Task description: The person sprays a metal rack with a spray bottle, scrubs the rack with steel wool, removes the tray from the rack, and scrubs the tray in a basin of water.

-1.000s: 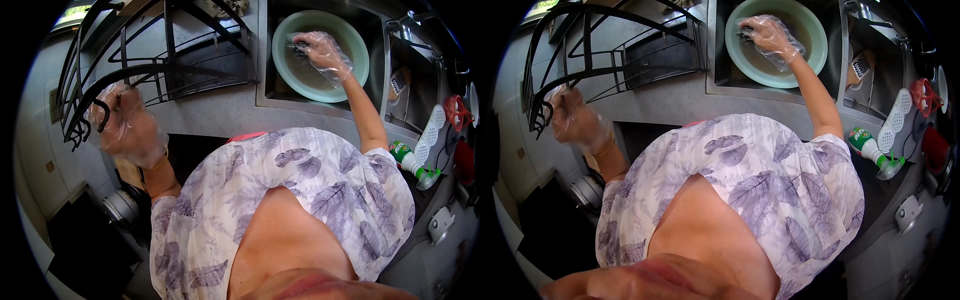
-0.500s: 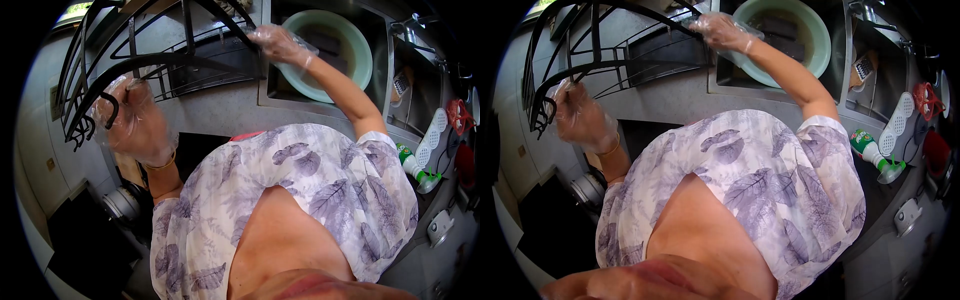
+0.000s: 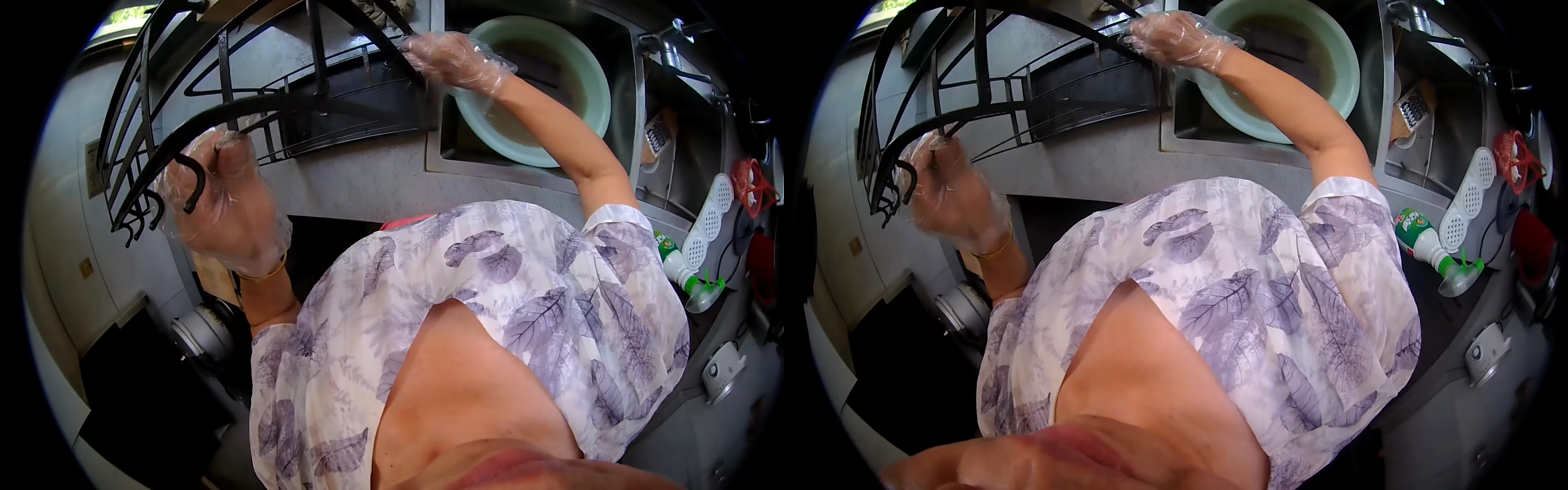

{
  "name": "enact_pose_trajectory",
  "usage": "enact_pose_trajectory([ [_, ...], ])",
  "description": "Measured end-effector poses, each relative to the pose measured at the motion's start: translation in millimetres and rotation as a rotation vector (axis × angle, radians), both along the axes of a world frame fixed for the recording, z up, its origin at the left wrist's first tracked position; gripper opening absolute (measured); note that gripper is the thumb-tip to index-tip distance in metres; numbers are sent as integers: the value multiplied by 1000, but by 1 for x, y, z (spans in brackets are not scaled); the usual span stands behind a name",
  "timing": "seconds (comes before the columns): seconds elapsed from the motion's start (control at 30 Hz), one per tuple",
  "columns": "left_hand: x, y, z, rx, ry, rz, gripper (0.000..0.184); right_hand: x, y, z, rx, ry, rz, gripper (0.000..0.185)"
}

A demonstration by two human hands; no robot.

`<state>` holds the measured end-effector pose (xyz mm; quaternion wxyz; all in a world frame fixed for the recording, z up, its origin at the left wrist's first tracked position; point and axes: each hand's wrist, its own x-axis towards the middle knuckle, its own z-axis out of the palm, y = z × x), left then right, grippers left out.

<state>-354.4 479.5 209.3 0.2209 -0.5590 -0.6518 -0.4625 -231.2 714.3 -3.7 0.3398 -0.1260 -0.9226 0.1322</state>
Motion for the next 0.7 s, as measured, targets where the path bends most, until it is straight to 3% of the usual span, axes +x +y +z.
enact_pose_trajectory([
  [0.07, -3, 4, -2, 39, -75, -75, 10, 6, 8, -6, 10, 122, -39, 17],
  [0.1, -4, 3, -2, 53, -113, -116, 10, 17, 14, -10, 3, -129, -139, 20],
  [0.17, -10, 2, -1, 26, -141, -132, 10, 41, 37, -69, -121, -56, -165, 20],
  [0.3, -7, 2, -6, 64, -292, -144, 11, 47, 17, -21, -99, 53, -194, 22],
  [0.37, -10, 5, -4, -11, 94, -6, 12, 23, 20, -15, -46, 36, -30, 23],
  [0.43, -5, 9, -5, 44, 18, -60, 15, -7, 13, -5, -26, 60, 110, 25],
  [0.5, -3, 9, -2, 52, -37, -76, 15, -19, 0, 2, -31, 1, -36, 24],
  [0.6, -8, 6, -1, 23, -33, -131, 14, -14, -2, -5, -66, 165, -75, 26],
  [0.7, -9, 11, -1, 54, -5, -142, 10, 19, 4, -37, -167, -2, -257, 26],
])
